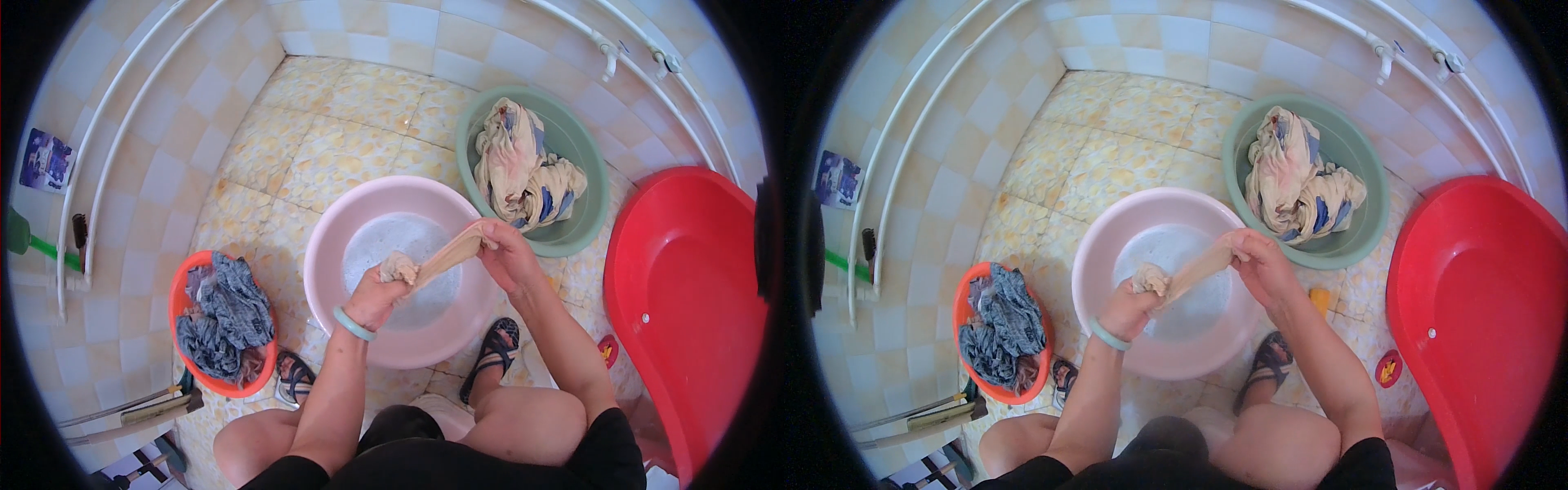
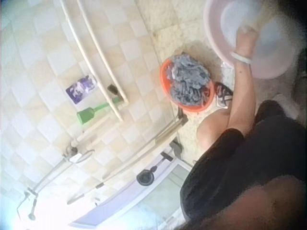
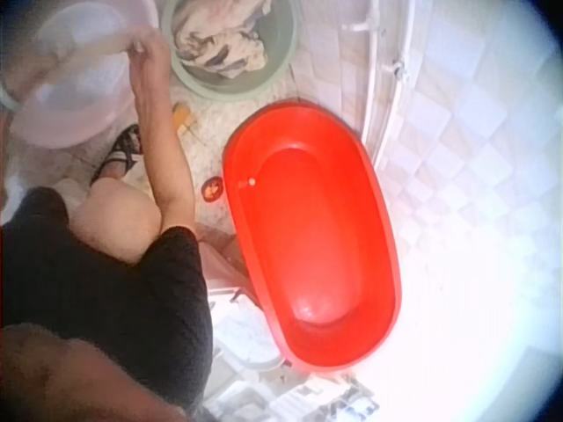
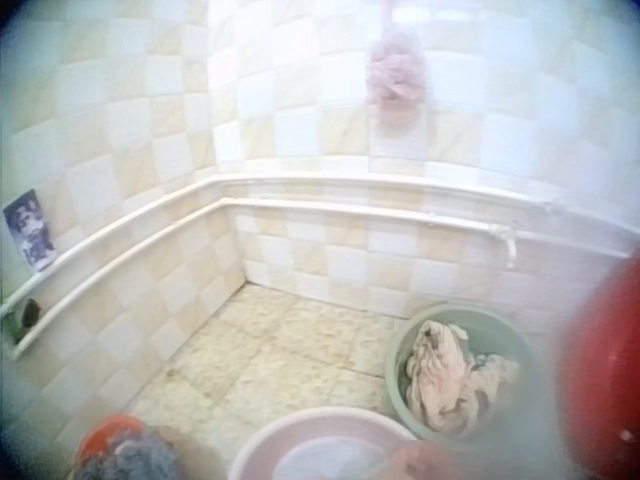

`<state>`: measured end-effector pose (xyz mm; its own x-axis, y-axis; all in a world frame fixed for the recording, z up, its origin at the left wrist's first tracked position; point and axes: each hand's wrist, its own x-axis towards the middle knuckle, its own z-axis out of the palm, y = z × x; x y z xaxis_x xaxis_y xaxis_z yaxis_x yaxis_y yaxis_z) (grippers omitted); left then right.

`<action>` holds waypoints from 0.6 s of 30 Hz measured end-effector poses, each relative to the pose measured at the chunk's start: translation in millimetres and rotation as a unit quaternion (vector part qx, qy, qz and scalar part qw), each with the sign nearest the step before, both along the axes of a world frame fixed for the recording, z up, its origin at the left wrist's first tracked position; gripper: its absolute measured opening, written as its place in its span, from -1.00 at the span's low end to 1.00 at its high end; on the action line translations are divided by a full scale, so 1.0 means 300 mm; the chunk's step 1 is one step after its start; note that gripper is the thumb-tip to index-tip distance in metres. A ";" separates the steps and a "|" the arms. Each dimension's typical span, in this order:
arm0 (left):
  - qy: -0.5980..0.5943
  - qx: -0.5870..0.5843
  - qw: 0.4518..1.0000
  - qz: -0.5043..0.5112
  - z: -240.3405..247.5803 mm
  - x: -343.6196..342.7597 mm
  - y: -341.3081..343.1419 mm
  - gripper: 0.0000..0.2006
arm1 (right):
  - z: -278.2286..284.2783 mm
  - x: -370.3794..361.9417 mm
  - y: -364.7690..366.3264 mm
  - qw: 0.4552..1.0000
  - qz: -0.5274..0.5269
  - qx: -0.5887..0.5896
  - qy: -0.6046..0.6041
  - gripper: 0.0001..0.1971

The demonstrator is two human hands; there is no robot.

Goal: The person washes clothes in a basin of water by hand, wrings the fabric out, and places it into another basin. The person then washes and wrings out stockings in the basin.

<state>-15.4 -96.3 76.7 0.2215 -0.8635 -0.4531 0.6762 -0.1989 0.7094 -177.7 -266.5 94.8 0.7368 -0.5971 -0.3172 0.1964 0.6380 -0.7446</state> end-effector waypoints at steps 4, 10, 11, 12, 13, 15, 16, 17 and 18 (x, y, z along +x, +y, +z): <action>0.020 0.003 1.000 -0.024 -0.011 -0.031 0.005 -0.72 | 0.006 0.015 0.023 0.992 -0.053 0.091 -0.064 -0.83; 0.196 -0.077 0.976 0.051 -0.022 -0.044 0.023 -0.66 | 0.043 0.010 0.063 0.972 -0.061 0.222 -0.053 -0.79; 0.240 -0.112 0.962 0.072 -0.004 -0.047 0.014 -0.66 | 0.041 0.003 0.073 0.967 -0.042 0.239 -0.084 -0.74; 0.284 -0.147 0.943 0.092 0.005 -0.049 0.009 -0.66 | 0.040 -0.003 0.080 0.960 -0.023 0.255 -0.115 -0.69; 0.283 -0.147 0.943 0.092 -0.001 -0.047 0.013 -0.66 | 0.051 -0.002 0.088 0.960 -0.023 0.256 -0.115 -0.69; 0.345 -0.208 0.907 0.125 -0.028 -0.041 0.023 -0.64 | 0.082 0.005 0.107 0.962 0.013 0.246 -0.118 -0.57; 0.343 -0.208 0.907 0.126 -0.040 -0.036 0.023 -0.64 | 0.084 0.008 0.111 0.962 0.014 0.246 -0.119 -0.57; 0.366 -0.244 0.890 0.120 -0.052 -0.031 0.023 -0.62 | 0.086 0.010 0.115 0.960 0.026 0.241 -0.137 -0.53; 0.388 -0.279 0.871 0.113 -0.059 -0.028 0.025 -0.61 | 0.087 0.014 0.118 0.958 0.037 0.236 -0.156 -0.49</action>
